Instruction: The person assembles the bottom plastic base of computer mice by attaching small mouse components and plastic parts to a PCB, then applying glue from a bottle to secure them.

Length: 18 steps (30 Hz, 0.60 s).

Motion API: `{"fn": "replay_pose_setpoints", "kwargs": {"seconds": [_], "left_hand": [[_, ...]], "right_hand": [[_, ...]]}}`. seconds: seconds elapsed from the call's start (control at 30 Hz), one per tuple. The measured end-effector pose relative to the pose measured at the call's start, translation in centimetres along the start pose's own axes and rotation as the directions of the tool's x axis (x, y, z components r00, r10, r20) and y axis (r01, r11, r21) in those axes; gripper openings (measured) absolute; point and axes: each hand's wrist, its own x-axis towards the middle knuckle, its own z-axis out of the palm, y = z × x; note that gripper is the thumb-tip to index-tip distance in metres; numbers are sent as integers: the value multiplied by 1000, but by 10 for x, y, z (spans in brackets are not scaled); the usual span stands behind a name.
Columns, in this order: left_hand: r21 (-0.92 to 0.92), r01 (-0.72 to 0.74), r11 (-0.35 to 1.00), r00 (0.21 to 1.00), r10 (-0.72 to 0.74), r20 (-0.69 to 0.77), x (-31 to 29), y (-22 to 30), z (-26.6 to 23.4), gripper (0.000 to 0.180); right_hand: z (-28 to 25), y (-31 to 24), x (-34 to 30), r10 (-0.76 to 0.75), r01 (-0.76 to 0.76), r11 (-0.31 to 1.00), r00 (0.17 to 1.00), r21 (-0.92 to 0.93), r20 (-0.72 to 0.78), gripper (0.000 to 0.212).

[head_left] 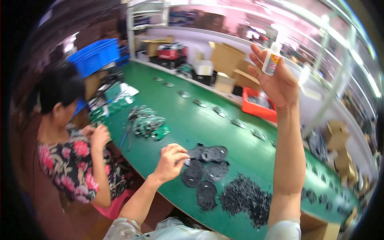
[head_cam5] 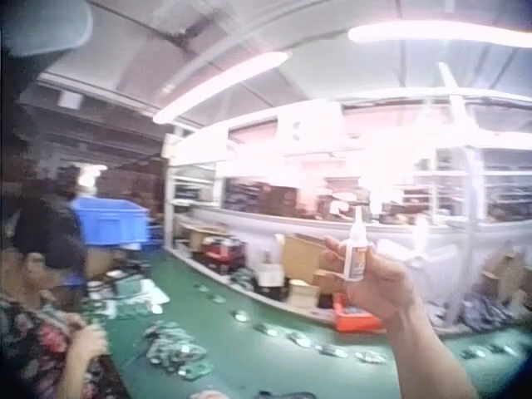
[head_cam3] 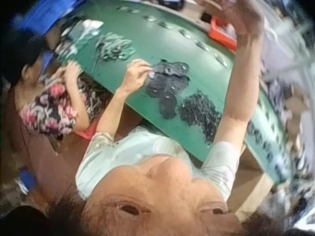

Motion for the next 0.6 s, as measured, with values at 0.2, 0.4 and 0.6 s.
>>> {"fn": "replay_pose_setpoints", "kwargs": {"seconds": [0.2,0.4,0.6], "left_hand": [[8,105,994,994,-105,-16,-26,-9,-19,14],[-50,121,991,992,-122,-12,-33,-11,-14,14],[-79,92,993,995,-90,34,-25,-7,-5,15]], "right_hand": [[35,31,82,71,-119,962,978,-246,-196,31],[87,32,104,126,-225,853,965,-471,-232,40],[88,23,110,86,-391,530,907,-753,-411,30]]}}
